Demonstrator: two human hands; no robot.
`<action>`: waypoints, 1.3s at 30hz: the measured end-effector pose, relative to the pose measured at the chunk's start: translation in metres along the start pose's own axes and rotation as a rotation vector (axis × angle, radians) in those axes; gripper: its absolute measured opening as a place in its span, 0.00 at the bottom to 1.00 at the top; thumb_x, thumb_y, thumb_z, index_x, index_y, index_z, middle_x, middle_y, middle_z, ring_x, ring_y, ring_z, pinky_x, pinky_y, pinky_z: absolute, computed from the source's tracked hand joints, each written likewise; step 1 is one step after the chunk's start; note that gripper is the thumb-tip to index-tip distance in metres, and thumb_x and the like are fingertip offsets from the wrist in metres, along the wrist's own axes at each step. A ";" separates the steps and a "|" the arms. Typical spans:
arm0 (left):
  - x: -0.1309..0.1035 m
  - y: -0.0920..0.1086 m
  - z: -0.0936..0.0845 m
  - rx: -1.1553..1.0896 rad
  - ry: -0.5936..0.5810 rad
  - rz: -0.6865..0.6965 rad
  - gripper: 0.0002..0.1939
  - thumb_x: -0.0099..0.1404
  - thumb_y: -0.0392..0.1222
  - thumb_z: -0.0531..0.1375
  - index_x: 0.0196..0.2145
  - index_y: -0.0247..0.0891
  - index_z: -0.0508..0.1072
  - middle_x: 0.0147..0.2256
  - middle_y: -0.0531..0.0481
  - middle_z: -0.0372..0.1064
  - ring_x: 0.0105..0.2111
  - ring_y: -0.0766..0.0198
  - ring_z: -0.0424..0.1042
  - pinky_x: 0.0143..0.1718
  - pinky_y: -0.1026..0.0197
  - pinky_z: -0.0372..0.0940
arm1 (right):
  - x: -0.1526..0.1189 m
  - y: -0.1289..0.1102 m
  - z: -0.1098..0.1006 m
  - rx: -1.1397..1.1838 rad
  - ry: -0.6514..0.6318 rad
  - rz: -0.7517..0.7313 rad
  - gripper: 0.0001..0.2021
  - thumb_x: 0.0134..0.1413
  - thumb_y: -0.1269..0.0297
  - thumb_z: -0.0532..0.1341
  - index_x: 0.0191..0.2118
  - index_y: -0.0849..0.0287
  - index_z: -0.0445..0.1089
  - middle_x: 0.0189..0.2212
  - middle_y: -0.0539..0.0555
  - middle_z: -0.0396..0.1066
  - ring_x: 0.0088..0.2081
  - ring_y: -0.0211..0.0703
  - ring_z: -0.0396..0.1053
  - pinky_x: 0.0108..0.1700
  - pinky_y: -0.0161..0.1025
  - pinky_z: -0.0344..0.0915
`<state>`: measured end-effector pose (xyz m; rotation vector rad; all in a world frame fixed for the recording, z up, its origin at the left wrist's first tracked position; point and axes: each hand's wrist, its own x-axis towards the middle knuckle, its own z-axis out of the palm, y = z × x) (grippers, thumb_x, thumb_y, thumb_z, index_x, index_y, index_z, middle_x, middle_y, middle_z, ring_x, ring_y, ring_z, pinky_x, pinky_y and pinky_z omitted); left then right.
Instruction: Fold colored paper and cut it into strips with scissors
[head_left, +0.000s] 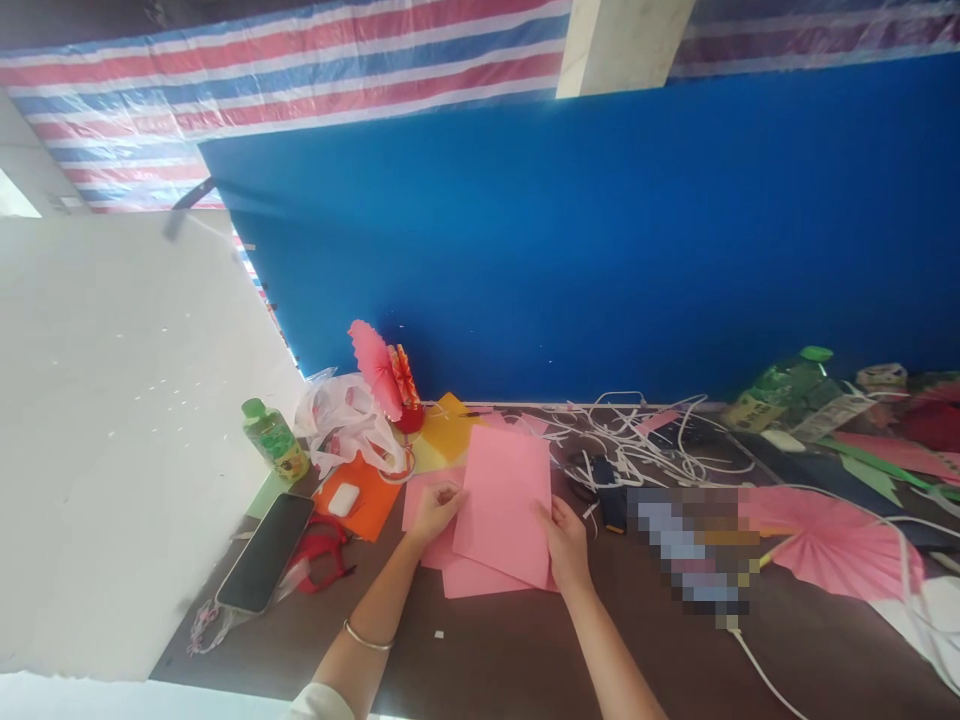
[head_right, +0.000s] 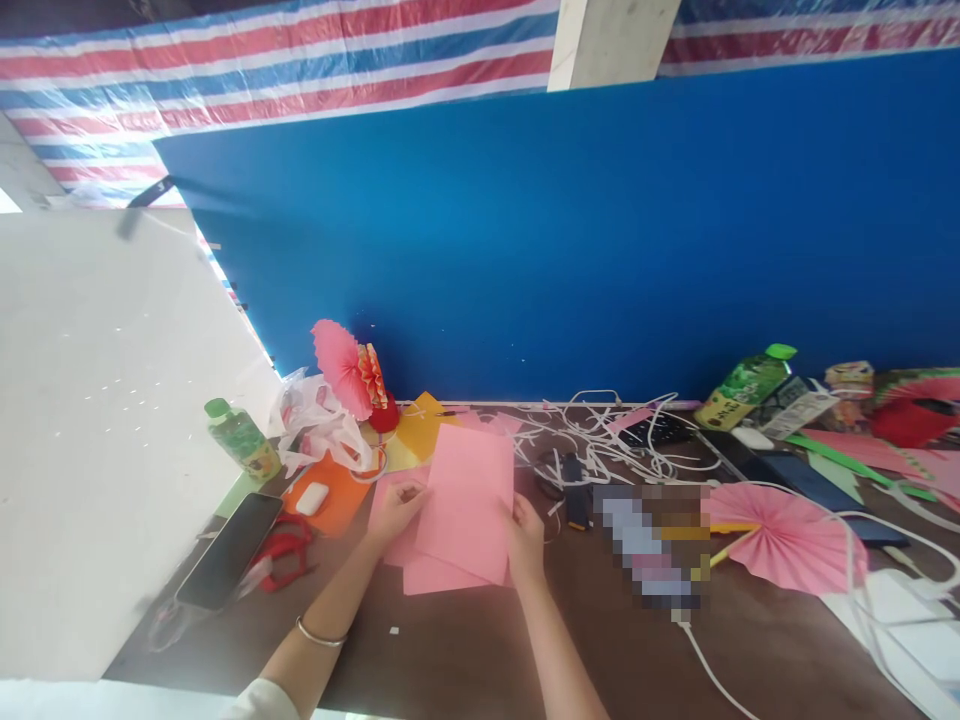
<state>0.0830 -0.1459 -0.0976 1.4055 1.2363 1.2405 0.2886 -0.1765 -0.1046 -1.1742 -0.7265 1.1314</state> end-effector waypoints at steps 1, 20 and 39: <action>0.000 0.000 0.000 -0.009 -0.020 -0.001 0.16 0.51 0.52 0.61 0.21 0.35 0.73 0.22 0.48 0.71 0.24 0.63 0.69 0.25 0.63 0.64 | 0.000 0.000 0.000 -0.001 -0.005 0.004 0.20 0.34 0.58 0.68 0.38 0.59 0.69 0.36 0.56 0.75 0.38 0.53 0.71 0.33 0.41 0.68; 0.000 0.002 -0.009 -0.015 -0.177 0.002 0.14 0.56 0.50 0.58 0.28 0.38 0.76 0.29 0.47 0.75 0.29 0.58 0.72 0.30 0.59 0.67 | 0.004 0.003 -0.007 -0.085 0.006 0.001 0.16 0.36 0.53 0.67 0.32 0.59 0.72 0.30 0.53 0.75 0.30 0.46 0.70 0.29 0.37 0.64; 0.002 0.001 -0.012 0.055 -0.099 0.077 0.15 0.59 0.50 0.54 0.26 0.36 0.73 0.26 0.49 0.70 0.27 0.63 0.68 0.27 0.64 0.63 | 0.007 0.004 -0.010 -0.163 0.007 -0.078 0.15 0.37 0.53 0.66 0.28 0.60 0.72 0.28 0.53 0.73 0.32 0.46 0.69 0.34 0.38 0.63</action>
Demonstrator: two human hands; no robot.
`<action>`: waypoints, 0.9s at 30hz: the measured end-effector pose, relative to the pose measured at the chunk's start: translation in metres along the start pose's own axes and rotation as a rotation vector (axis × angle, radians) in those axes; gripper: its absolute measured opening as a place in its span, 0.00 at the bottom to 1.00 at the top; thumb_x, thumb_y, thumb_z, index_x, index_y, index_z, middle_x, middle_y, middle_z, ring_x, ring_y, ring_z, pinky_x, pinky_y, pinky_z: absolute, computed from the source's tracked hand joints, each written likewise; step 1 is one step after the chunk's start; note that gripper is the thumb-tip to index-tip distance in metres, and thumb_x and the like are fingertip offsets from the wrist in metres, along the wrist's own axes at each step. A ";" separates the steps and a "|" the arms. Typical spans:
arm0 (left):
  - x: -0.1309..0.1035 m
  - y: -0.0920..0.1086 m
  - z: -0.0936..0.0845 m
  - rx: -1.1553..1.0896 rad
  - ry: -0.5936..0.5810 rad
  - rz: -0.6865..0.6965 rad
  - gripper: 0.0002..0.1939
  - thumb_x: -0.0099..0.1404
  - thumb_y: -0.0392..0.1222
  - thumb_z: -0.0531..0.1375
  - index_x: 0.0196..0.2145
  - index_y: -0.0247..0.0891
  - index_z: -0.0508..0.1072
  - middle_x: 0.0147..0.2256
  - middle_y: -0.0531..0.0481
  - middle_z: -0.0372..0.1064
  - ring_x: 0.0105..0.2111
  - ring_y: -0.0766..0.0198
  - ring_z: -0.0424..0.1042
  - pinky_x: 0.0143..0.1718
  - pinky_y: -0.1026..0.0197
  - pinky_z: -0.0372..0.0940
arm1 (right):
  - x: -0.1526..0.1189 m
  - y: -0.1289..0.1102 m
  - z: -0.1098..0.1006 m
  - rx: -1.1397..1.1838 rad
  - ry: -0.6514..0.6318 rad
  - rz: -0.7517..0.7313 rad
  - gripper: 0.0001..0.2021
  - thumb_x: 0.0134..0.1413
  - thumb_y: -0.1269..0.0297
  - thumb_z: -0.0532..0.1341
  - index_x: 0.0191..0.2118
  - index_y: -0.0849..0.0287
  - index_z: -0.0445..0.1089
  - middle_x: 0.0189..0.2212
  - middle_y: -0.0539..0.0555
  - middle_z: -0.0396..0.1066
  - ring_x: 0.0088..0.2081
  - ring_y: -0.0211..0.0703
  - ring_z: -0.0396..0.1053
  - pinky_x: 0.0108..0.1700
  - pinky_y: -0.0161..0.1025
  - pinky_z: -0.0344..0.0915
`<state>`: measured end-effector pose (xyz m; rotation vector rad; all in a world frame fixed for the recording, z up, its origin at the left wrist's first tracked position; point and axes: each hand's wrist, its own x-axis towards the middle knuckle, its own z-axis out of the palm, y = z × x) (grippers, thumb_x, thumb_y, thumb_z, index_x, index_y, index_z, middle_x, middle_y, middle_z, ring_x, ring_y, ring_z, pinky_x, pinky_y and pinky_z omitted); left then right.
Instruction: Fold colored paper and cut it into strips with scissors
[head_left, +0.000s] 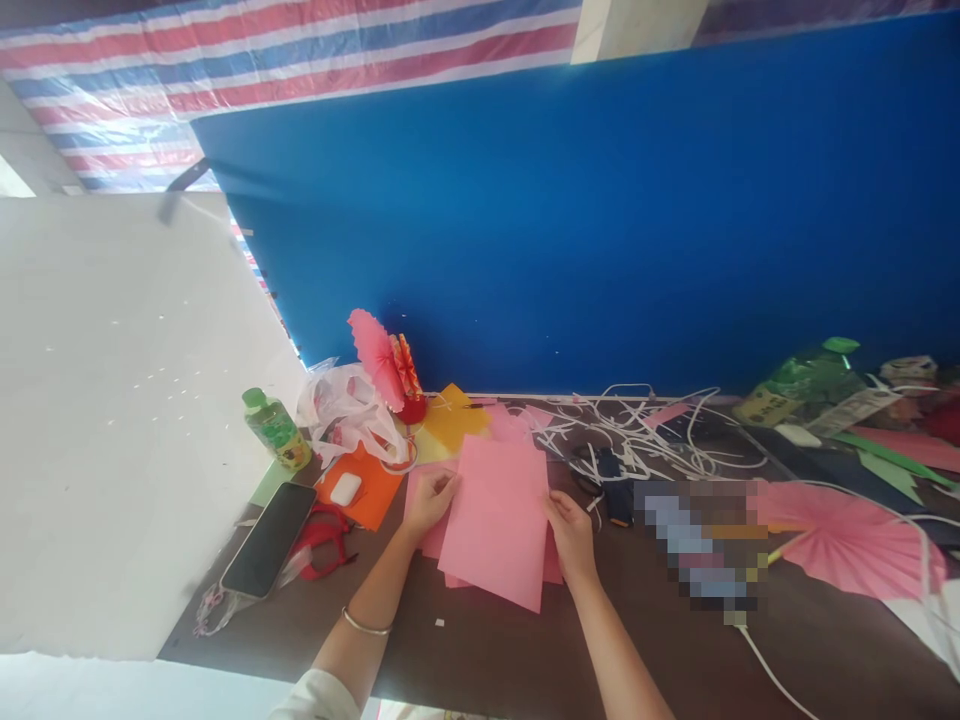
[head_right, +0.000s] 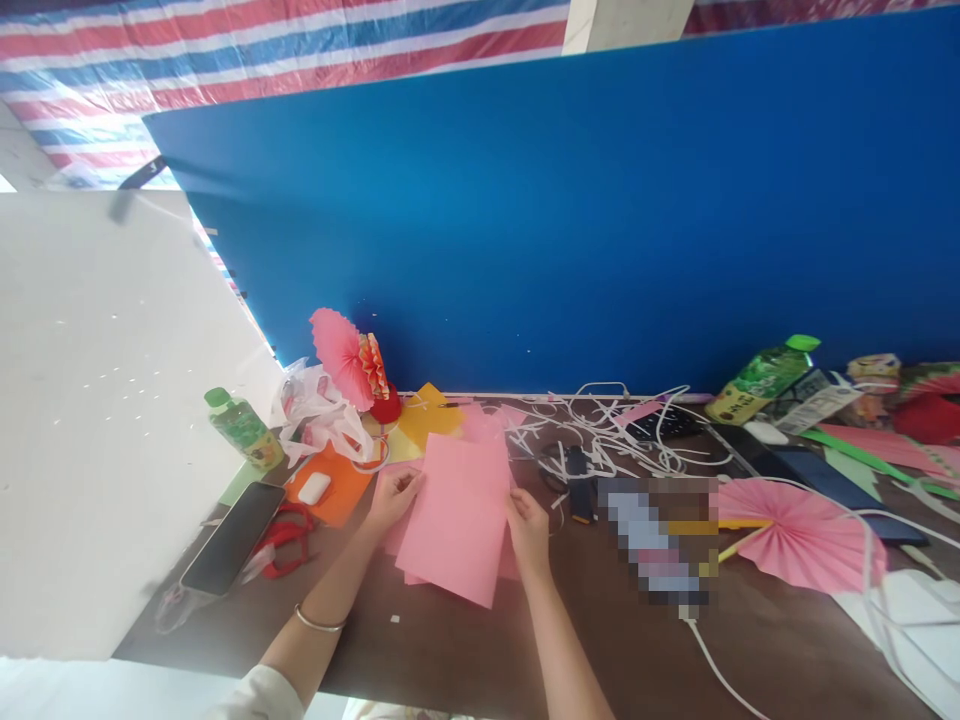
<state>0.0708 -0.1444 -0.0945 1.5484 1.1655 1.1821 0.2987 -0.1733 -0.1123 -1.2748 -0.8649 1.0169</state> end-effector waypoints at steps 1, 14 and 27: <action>0.000 0.000 0.000 0.006 -0.016 0.006 0.15 0.59 0.50 0.54 0.27 0.36 0.73 0.27 0.48 0.71 0.27 0.63 0.68 0.28 0.64 0.63 | 0.001 0.000 -0.001 0.001 0.008 -0.005 0.16 0.38 0.52 0.65 0.30 0.60 0.72 0.30 0.54 0.74 0.34 0.47 0.69 0.35 0.38 0.64; -0.001 -0.001 0.002 0.005 -0.050 -0.019 0.14 0.60 0.48 0.54 0.28 0.35 0.72 0.28 0.49 0.71 0.29 0.63 0.69 0.29 0.64 0.63 | 0.004 0.013 -0.005 0.000 0.078 -0.066 0.15 0.39 0.53 0.65 0.26 0.62 0.69 0.24 0.51 0.71 0.27 0.41 0.67 0.29 0.34 0.63; 0.000 0.002 0.004 0.016 0.012 -0.024 0.15 0.59 0.49 0.55 0.28 0.35 0.73 0.27 0.48 0.72 0.29 0.62 0.70 0.30 0.62 0.64 | 0.004 0.009 -0.005 -0.042 0.086 -0.066 0.18 0.40 0.52 0.64 0.34 0.61 0.73 0.34 0.56 0.75 0.37 0.48 0.70 0.38 0.40 0.66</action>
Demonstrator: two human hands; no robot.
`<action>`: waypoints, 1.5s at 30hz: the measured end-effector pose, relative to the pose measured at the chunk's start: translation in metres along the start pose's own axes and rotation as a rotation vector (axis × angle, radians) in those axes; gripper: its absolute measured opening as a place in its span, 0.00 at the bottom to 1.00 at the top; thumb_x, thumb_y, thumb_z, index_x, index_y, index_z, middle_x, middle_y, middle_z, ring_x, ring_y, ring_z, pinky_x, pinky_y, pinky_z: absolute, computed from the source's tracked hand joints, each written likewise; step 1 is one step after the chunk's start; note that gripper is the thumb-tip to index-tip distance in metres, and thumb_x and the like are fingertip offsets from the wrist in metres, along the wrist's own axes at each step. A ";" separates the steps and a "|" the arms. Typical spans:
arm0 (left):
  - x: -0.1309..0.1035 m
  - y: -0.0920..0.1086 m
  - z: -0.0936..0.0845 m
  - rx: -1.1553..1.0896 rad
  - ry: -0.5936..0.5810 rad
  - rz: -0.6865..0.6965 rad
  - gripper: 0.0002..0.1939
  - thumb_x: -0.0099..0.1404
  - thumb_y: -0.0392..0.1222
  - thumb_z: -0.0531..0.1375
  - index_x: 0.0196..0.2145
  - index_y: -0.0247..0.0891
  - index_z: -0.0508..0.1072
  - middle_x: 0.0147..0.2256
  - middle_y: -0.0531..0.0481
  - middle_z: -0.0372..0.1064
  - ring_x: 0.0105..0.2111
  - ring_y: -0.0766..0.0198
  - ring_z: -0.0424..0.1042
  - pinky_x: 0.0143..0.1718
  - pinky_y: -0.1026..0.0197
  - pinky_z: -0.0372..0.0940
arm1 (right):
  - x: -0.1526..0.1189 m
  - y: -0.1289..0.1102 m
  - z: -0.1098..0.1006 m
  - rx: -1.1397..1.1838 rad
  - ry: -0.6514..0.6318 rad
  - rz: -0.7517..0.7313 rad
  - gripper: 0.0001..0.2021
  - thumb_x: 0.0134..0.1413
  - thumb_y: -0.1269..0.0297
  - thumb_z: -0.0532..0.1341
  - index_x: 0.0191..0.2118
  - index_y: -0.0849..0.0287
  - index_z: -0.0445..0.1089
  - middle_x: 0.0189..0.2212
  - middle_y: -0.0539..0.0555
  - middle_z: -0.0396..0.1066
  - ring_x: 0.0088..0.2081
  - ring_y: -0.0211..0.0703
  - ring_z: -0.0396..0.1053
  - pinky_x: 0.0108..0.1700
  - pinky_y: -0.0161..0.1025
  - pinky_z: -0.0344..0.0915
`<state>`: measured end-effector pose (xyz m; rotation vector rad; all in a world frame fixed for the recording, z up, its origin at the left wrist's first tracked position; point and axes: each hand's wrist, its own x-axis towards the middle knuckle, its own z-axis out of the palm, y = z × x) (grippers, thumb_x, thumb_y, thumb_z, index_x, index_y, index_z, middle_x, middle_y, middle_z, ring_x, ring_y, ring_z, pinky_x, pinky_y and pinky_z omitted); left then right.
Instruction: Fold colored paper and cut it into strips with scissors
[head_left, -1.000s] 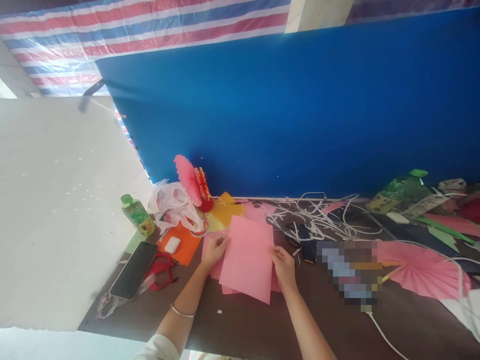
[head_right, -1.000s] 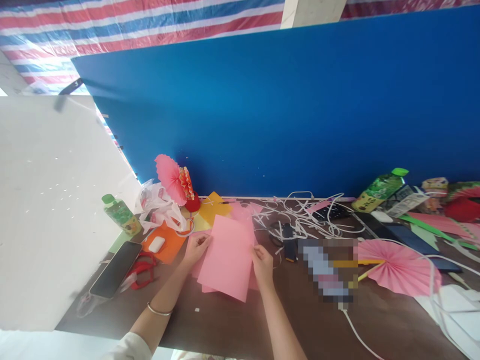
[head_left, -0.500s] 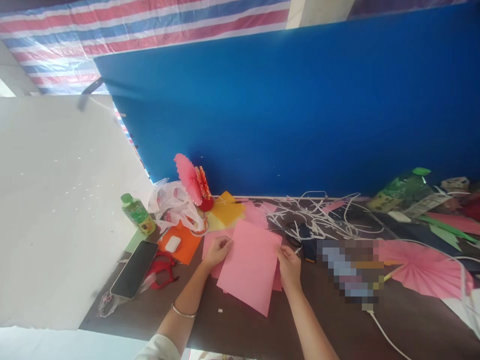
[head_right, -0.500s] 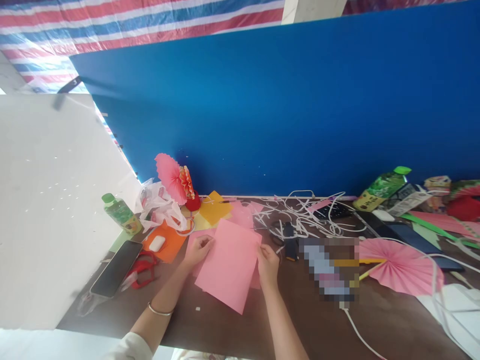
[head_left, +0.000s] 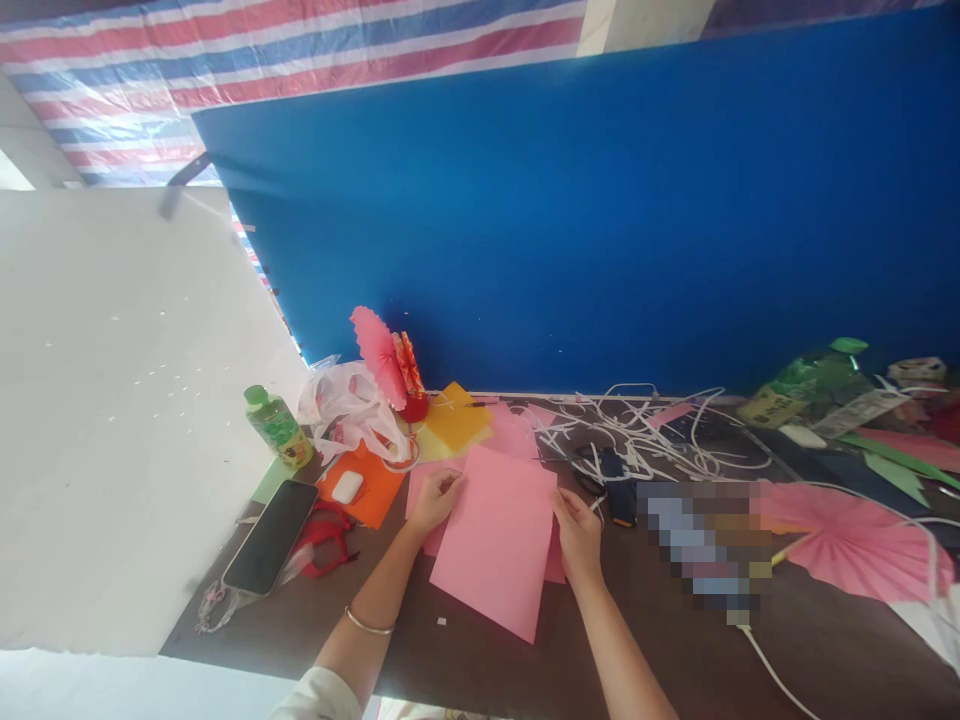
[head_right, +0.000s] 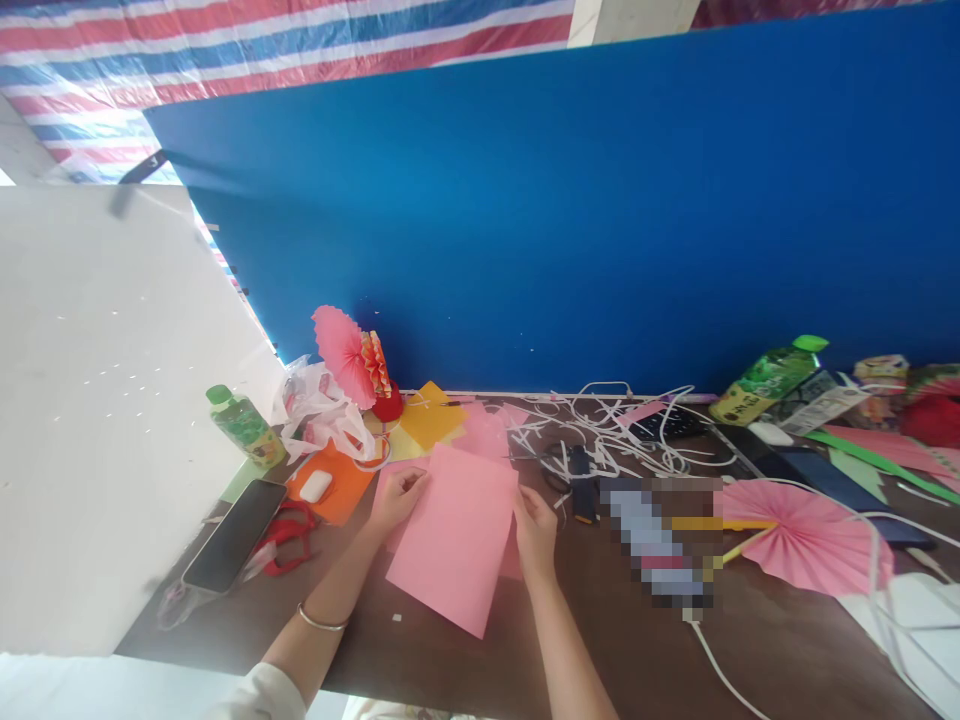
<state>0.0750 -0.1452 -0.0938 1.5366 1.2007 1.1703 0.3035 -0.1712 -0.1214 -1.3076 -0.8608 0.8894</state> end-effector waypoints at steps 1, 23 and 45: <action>0.000 0.000 0.000 0.000 -0.001 0.001 0.14 0.59 0.49 0.55 0.28 0.35 0.73 0.28 0.48 0.72 0.29 0.62 0.70 0.30 0.62 0.64 | 0.000 -0.001 0.000 0.005 0.004 0.001 0.18 0.40 0.52 0.64 0.34 0.61 0.73 0.34 0.56 0.75 0.36 0.48 0.71 0.38 0.40 0.66; -0.002 -0.004 0.001 0.032 -0.044 0.039 0.11 0.58 0.44 0.56 0.29 0.36 0.75 0.30 0.47 0.74 0.32 0.61 0.71 0.33 0.62 0.66 | 0.001 -0.009 -0.002 -0.022 -0.002 0.005 0.19 0.38 0.48 0.63 0.28 0.61 0.71 0.27 0.54 0.74 0.32 0.47 0.69 0.34 0.38 0.65; -0.001 -0.003 -0.003 0.059 -0.085 0.075 0.16 0.60 0.49 0.53 0.27 0.36 0.75 0.27 0.48 0.72 0.29 0.61 0.69 0.30 0.63 0.64 | -0.001 -0.014 -0.007 -0.102 0.023 -0.067 0.15 0.42 0.53 0.61 0.29 0.61 0.72 0.28 0.53 0.72 0.32 0.46 0.67 0.35 0.38 0.62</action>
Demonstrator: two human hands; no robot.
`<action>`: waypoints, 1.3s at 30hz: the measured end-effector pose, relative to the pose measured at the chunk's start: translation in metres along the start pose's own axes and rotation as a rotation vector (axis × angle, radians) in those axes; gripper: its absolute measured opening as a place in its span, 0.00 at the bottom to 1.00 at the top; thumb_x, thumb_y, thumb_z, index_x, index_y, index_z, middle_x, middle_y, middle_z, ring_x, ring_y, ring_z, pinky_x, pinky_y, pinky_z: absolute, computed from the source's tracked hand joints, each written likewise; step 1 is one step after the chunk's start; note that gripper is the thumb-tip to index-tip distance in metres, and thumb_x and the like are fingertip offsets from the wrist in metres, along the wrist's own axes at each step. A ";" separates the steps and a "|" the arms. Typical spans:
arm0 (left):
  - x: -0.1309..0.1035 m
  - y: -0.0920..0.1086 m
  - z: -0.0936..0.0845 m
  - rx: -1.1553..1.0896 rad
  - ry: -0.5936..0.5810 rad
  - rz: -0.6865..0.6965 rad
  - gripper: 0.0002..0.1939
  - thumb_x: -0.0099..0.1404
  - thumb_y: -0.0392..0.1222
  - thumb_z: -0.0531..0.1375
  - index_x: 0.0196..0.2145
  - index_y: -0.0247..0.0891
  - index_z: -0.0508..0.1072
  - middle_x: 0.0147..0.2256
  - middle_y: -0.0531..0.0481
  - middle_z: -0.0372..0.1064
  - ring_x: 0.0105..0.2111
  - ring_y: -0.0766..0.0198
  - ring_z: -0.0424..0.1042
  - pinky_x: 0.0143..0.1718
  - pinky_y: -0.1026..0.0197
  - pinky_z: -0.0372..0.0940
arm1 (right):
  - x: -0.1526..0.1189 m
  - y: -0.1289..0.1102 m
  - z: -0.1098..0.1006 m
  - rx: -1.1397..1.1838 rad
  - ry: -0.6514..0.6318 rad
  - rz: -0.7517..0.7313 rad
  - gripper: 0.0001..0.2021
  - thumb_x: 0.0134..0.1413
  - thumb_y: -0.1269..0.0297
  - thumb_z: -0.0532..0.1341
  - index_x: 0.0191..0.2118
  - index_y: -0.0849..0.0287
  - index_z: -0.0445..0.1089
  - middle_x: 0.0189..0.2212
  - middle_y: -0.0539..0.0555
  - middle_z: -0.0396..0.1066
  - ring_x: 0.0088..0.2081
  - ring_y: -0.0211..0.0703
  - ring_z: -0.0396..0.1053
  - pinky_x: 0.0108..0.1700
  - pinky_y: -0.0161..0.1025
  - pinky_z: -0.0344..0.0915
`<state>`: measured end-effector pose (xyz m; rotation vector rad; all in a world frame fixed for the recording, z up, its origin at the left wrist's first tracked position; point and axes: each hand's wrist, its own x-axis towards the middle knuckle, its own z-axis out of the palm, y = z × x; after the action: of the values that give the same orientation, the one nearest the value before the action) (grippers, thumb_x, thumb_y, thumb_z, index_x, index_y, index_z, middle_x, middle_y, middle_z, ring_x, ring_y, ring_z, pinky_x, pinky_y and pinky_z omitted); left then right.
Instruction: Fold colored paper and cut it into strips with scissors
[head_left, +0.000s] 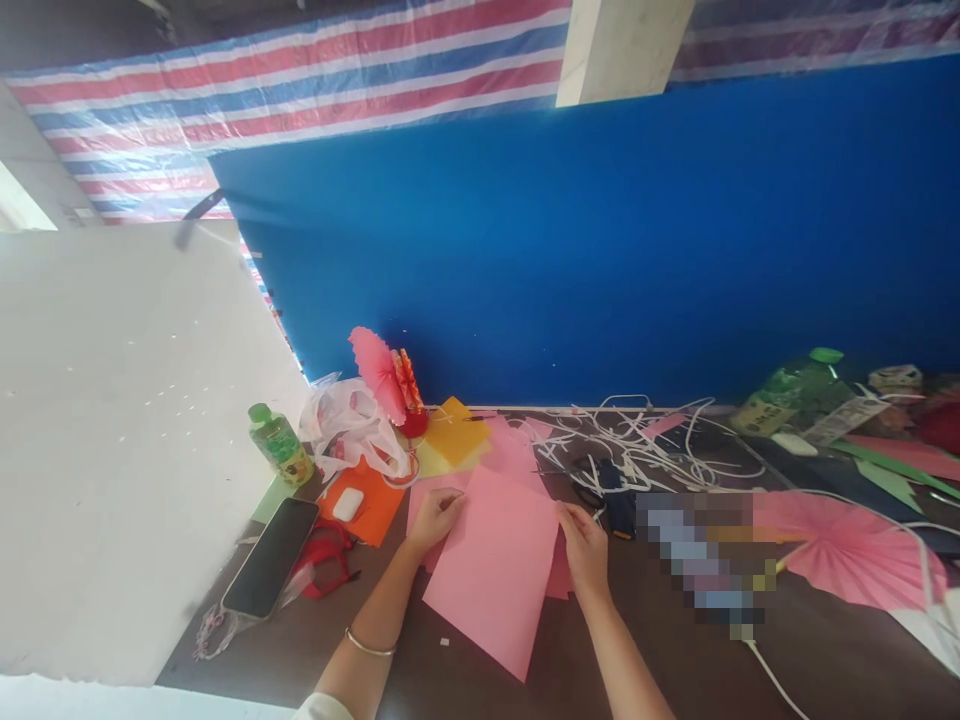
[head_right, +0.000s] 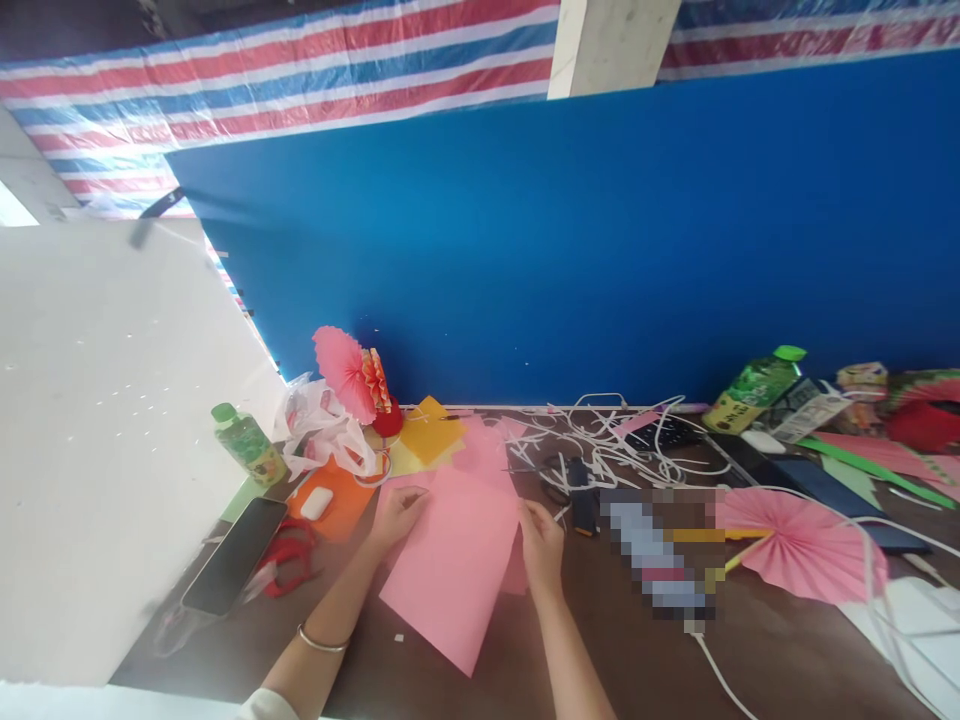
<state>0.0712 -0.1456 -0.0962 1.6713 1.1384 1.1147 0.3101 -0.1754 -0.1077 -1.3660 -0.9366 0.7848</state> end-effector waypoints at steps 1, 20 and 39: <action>0.000 -0.001 -0.001 0.002 -0.005 0.001 0.16 0.60 0.49 0.54 0.26 0.36 0.75 0.27 0.48 0.72 0.29 0.61 0.69 0.30 0.63 0.64 | 0.000 -0.001 0.000 -0.005 0.003 -0.003 0.14 0.42 0.53 0.61 0.29 0.61 0.71 0.28 0.53 0.72 0.33 0.46 0.66 0.36 0.38 0.61; 0.003 0.006 -0.005 -0.021 0.183 0.019 0.18 0.58 0.52 0.55 0.23 0.34 0.73 0.24 0.49 0.69 0.27 0.62 0.67 0.29 0.63 0.63 | -0.008 -0.004 0.014 -0.065 -0.250 -0.032 0.19 0.43 0.46 0.59 0.25 0.60 0.67 0.21 0.51 0.68 0.25 0.41 0.64 0.27 0.36 0.59; -0.003 0.006 0.001 0.029 0.456 -0.016 0.16 0.60 0.49 0.54 0.31 0.34 0.73 0.29 0.46 0.72 0.30 0.61 0.70 0.31 0.63 0.64 | -0.020 -0.003 0.021 -0.175 -0.305 -0.061 0.19 0.47 0.47 0.57 0.23 0.60 0.69 0.21 0.52 0.69 0.28 0.45 0.66 0.29 0.36 0.60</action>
<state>0.0730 -0.1499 -0.0910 1.4632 1.4496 1.5232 0.2820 -0.1841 -0.1069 -1.3833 -1.3059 0.8968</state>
